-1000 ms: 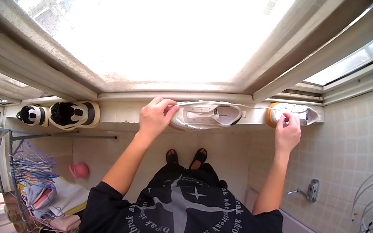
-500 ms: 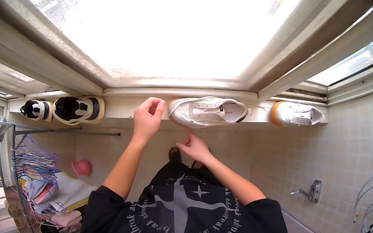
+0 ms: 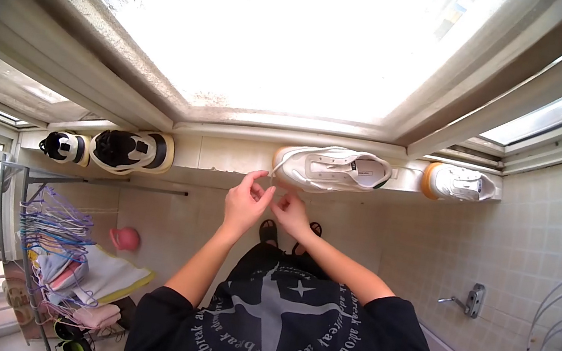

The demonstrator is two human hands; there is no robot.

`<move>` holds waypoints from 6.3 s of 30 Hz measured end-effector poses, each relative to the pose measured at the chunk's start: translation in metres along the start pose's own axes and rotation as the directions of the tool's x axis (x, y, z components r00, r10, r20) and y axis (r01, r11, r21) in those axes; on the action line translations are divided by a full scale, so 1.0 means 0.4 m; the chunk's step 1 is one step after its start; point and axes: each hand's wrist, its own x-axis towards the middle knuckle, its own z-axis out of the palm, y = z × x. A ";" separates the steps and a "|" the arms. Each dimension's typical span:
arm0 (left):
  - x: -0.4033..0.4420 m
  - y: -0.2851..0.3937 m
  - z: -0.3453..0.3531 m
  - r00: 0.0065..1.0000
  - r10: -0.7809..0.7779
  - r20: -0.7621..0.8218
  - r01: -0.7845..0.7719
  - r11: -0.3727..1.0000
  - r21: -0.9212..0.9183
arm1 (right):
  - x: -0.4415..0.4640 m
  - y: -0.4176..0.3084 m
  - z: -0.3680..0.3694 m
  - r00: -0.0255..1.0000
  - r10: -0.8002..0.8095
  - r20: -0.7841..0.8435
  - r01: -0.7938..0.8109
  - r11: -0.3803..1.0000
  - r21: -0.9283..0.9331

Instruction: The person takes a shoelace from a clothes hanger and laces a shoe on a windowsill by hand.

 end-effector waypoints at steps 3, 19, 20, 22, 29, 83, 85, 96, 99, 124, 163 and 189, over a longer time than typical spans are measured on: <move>0.027 0.010 0.015 0.999 0.035 -0.035 -0.034 0.999 0.022 | -0.014 0.018 0.007 0.995 -0.074 -0.070 0.076 0.997 0.023; 0.097 0.074 -0.068 0.944 -0.167 0.285 0.325 0.627 -0.708 | -0.077 -0.007 -0.160 0.947 0.067 0.313 -0.064 0.998 -0.020; 0.109 0.073 -0.081 0.945 -0.176 0.277 0.326 0.601 -0.729 | -0.095 0.027 -0.199 0.948 0.112 0.297 -0.082 0.990 -0.111; 0.131 0.067 -0.106 0.952 -0.186 0.245 0.307 0.561 -0.769 | -0.149 0.111 -0.281 0.962 0.135 0.238 -0.066 0.959 -0.276; 0.191 0.060 -0.145 0.946 -0.238 0.222 0.325 0.681 -0.656 | -0.415 0.390 -0.609 0.959 0.275 -0.066 -0.245 0.693 -0.678; 0.024 0.252 -0.130 0.639 0.244 0.730 -0.071 0.963 -0.260 | -0.162 -0.493 -0.412 0.969 -0.223 0.108 0.229 0.973 -0.043; 0.025 0.245 -0.141 0.704 0.291 0.648 -0.005 0.914 -0.405 | -0.156 -0.487 -0.434 0.975 -0.196 0.106 0.202 0.978 -0.051; 0.066 0.234 -0.278 0.878 0.319 0.358 -0.286 0.948 -0.142 | -0.144 -0.470 -0.461 0.969 -0.244 0.032 0.246 0.966 -0.075; 0.068 0.228 -0.285 0.854 0.271 0.444 -0.282 0.959 -0.042 | -0.149 -0.480 -0.445 0.952 -0.298 0.073 0.305 0.945 -0.114; 0.089 0.137 -0.026 0.838 0.546 0.021 -0.539 0.820 0.194 | -0.033 -0.329 -0.294 0.753 -0.648 -0.113 0.341 0.532 -0.775; 0.114 0.092 0.036 0.860 0.502 0.092 -0.510 0.849 0.138 | -0.014 -0.308 -0.286 0.733 -0.660 -0.162 0.376 0.593 -0.712; 0.135 0.125 -0.002 0.777 0.590 0.220 -0.629 0.710 0.317 | -0.169 -0.245 -0.847 0.470 -0.470 -0.747 -0.029 0.838 -0.545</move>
